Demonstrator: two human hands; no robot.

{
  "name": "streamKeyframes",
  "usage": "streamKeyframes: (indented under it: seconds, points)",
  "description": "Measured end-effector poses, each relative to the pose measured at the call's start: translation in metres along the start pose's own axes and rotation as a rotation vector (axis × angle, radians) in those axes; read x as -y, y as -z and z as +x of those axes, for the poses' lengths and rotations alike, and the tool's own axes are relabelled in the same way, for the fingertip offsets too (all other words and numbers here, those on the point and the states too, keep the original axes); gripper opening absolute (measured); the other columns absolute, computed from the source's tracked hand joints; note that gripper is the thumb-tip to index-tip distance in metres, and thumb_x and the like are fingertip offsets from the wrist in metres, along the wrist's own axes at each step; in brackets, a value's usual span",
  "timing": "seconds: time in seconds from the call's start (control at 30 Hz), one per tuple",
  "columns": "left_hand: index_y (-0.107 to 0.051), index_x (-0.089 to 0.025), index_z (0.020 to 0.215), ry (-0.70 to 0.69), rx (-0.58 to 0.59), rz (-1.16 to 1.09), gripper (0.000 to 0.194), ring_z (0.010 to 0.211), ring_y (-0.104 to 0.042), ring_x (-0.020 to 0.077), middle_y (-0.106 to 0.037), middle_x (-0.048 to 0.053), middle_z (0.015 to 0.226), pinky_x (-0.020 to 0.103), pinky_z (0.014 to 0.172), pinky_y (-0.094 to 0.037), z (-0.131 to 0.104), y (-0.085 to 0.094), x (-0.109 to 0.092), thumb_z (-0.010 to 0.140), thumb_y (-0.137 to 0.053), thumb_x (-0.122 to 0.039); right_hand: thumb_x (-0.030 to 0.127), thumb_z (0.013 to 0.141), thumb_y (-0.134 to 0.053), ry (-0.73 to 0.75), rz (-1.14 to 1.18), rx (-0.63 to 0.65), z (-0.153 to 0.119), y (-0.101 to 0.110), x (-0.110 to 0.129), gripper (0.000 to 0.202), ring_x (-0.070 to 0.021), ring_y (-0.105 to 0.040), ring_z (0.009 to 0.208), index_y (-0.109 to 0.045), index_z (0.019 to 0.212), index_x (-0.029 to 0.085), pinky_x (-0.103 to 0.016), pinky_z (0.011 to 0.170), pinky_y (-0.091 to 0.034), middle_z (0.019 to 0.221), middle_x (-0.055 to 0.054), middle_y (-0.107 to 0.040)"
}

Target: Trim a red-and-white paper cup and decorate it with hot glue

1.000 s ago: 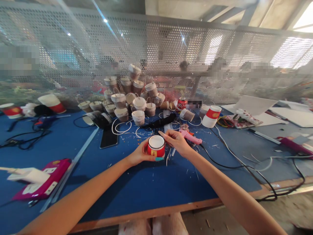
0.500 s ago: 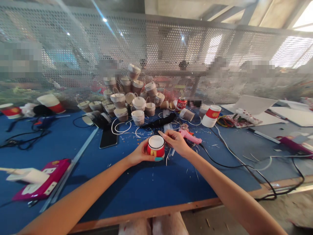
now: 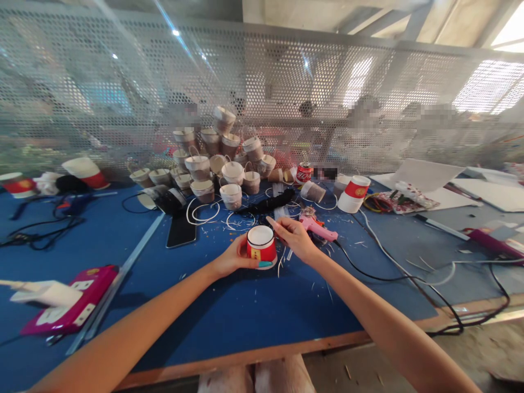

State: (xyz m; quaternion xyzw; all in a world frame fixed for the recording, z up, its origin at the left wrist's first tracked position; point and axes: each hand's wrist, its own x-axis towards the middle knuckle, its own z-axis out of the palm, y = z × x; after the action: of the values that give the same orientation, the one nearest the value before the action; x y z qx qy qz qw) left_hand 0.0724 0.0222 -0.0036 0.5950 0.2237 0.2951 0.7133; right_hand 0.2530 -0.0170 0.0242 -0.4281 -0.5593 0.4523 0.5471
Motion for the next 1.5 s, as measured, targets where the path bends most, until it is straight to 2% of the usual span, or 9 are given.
streamKeyframes:
  seconds: [0.2,0.37,0.63,0.73,0.83,1.0,1.13,1.33,1.5]
  points:
    - [-0.059,-0.015,0.105,0.006,-0.017,-0.031,0.062,0.092,-0.064,0.0283,-0.069,0.010,0.100,0.045,0.089,-0.046,0.002,0.002,0.005,0.048,-0.083,-0.023,0.066,0.077,-0.046,0.033,-0.104,-0.192,0.002,0.007,-0.011,0.047,-0.0100,-0.038,0.049,-0.048,0.065,0.021,-0.025,0.047,-0.031,0.054,0.005,-0.041]
    - [-0.051,-0.017,0.109,-0.138,-0.284,0.152,0.069,0.099,-0.060,0.0261,-0.063,0.009,0.108,0.044,0.092,-0.045,0.006,-0.001,0.004,0.047,-0.081,-0.023,0.049,0.082,-0.051,0.223,-0.335,-0.515,0.001,0.014,-0.014,0.028,-0.0174,-0.051,0.079,-0.056,0.084,0.021,-0.033,0.075,-0.042,0.086,-0.004,-0.057]
    - [-0.050,-0.018,0.104,-0.312,-0.536,0.469,0.059,0.098,-0.057,0.0221,-0.060,0.004,0.102,0.039,0.093,-0.042,0.013,0.005,0.005,0.052,-0.078,-0.024,0.032,0.086,-0.045,0.337,0.098,-0.194,-0.006,0.005,-0.004,0.019,-0.0191,-0.061,0.088,-0.062,0.086,0.022,-0.035,0.079,-0.046,0.099,-0.005,-0.068]
    - [-0.049,-0.019,0.105,-0.315,-0.525,0.490,0.059,0.097,-0.056,0.0214,-0.059,0.005,0.103,0.039,0.093,-0.041,0.012,0.005,0.007,0.053,-0.078,-0.024,0.033,0.087,-0.044,0.393,-0.149,-0.163,-0.009,0.004,-0.001,0.024,-0.0227,-0.056,0.109,-0.062,0.100,0.023,-0.040,0.090,-0.042,0.118,-0.007,-0.063]
    - [-0.049,-0.018,0.104,-0.311,-0.468,0.471,0.058,0.096,-0.056,0.0214,-0.059,0.005,0.102,0.038,0.091,-0.042,0.011,0.004,0.007,0.054,-0.078,-0.025,0.033,0.090,-0.042,0.526,-0.586,-0.029,-0.013,0.005,0.002,0.043,-0.0242,-0.033,0.133,-0.046,0.132,0.026,-0.047,0.108,-0.023,0.145,-0.005,-0.040]
    - [-0.048,-0.018,0.102,-0.270,-0.424,0.400,0.054,0.090,-0.058,0.0198,-0.060,0.004,0.097,0.035,0.085,-0.045,0.010,0.000,0.003,0.057,-0.077,-0.029,0.034,0.091,-0.036,0.543,-0.997,0.180,-0.017,0.005,0.004,0.056,-0.0264,-0.004,0.142,-0.023,0.145,0.030,-0.052,0.111,-0.010,0.150,0.003,-0.031]
    - [-0.048,-0.018,0.101,-0.238,-0.440,0.355,0.056,0.085,-0.058,0.0190,-0.061,0.002,0.092,0.035,0.083,-0.047,0.010,-0.002,0.001,0.055,-0.079,-0.029,0.033,0.092,-0.036,0.506,-1.115,0.205,-0.018,0.003,0.004,0.053,-0.0285,-0.002,0.142,-0.025,0.144,0.036,-0.056,0.109,-0.009,0.148,0.006,-0.034]
    - [-0.048,-0.018,0.102,-0.251,-0.402,0.308,0.059,0.092,-0.058,0.0210,-0.061,0.005,0.100,0.037,0.088,-0.045,0.010,-0.001,0.002,0.054,-0.080,-0.029,0.046,0.090,-0.036,0.544,-1.101,0.095,-0.017,0.002,0.001,0.077,-0.0309,0.009,0.142,0.010,0.147,0.023,-0.057,0.110,-0.007,0.156,-0.004,0.002]
    - [-0.048,-0.017,0.100,-0.241,-0.419,0.311,0.058,0.091,-0.059,0.0219,-0.062,0.005,0.098,0.038,0.088,-0.045,0.010,-0.002,0.000,0.053,-0.081,-0.030,0.045,0.091,-0.032,0.521,-1.073,0.153,-0.018,0.003,0.003,0.071,-0.0293,0.007,0.142,0.007,0.148,0.026,-0.055,0.110,-0.005,0.156,0.000,-0.010]
